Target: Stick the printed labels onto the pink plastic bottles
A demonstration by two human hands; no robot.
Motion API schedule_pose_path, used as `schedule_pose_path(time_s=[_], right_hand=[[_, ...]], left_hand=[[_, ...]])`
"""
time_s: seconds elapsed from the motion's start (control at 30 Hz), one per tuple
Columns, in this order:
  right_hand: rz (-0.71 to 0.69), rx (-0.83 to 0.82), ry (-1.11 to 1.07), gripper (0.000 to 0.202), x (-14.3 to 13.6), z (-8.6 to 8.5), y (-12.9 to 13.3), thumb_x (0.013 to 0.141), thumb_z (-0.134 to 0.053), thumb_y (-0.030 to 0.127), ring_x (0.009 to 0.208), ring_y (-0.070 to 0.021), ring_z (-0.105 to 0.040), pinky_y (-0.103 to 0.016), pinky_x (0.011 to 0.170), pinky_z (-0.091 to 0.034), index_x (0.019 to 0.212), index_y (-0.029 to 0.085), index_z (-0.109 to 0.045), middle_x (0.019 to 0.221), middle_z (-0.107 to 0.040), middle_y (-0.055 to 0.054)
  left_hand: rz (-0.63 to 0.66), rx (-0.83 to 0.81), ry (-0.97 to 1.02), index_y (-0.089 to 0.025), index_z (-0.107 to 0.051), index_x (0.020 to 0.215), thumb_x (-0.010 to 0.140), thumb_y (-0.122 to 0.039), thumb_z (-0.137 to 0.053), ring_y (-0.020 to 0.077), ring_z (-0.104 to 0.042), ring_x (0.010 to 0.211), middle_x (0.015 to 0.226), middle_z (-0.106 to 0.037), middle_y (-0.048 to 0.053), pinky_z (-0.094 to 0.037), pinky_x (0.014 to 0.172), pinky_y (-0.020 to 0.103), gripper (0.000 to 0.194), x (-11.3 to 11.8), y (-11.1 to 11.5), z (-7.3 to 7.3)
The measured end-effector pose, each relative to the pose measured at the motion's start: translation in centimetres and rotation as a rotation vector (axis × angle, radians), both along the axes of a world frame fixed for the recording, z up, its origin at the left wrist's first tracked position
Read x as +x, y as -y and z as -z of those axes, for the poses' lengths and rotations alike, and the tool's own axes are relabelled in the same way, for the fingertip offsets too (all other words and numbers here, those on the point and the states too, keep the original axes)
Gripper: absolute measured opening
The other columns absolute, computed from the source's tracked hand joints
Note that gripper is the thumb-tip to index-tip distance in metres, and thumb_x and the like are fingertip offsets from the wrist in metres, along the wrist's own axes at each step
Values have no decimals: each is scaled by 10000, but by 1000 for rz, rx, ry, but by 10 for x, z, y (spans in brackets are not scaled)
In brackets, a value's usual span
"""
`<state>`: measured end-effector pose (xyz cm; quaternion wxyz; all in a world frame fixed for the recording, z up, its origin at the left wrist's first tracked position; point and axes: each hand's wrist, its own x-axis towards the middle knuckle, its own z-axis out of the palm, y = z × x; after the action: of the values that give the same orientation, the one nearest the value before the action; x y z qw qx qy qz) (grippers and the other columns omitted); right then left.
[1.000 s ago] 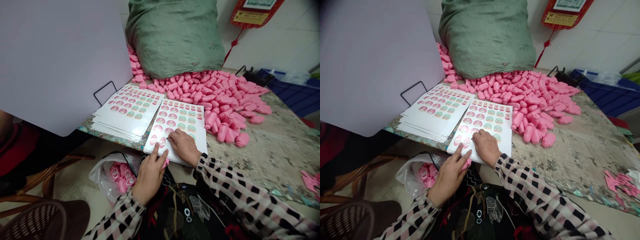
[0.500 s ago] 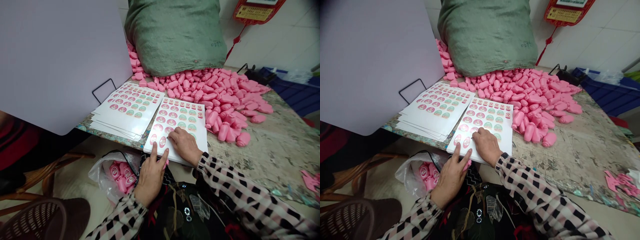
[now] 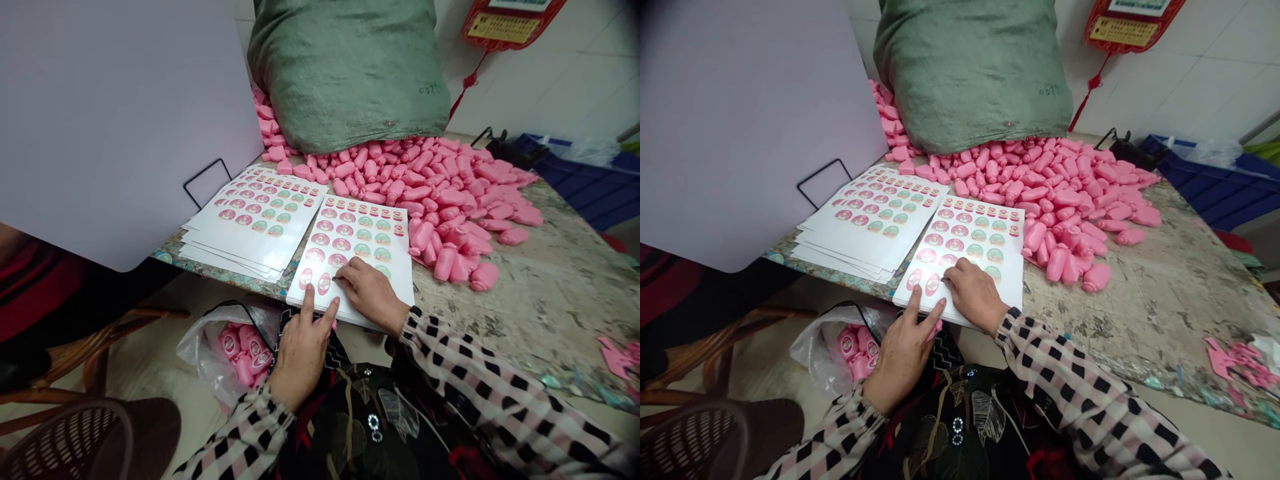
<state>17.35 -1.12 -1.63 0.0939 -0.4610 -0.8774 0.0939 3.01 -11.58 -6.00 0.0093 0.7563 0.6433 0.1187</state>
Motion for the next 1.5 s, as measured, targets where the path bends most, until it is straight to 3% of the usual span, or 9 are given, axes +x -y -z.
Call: schedule_pose_path(time_s=[0.43,1.17,1.5], right_hand=[[24,10,-1,228,-1,5,12,918,-365,246,826,-157,-506,-258,662,-353,972,201,-582,942,-531,-58],[-194,-101,-147,244,7,9,10,848,-409,118,857,-143,-485,-244,722,-396,993,176,-596,949,-504,-55],[-233,-107,-201,241,6,11,9,873,-397,145,829,-141,-493,-242,716,-404,976,165,-614,893,-511,-52]], left_hand=[[18,-7,70,-360,-336,1354,866,-180,-427,263,-545,1055,1503,-72,144,-471,818,421,528,-1,0,4],[19,-32,24,-366,-262,1385,858,-174,-425,274,-559,1036,1497,-50,167,-473,796,410,585,-1,-1,4],[18,-19,10,-367,-258,1386,842,-161,-453,261,-569,1021,1505,-28,150,-472,803,400,613,-1,-1,6]])
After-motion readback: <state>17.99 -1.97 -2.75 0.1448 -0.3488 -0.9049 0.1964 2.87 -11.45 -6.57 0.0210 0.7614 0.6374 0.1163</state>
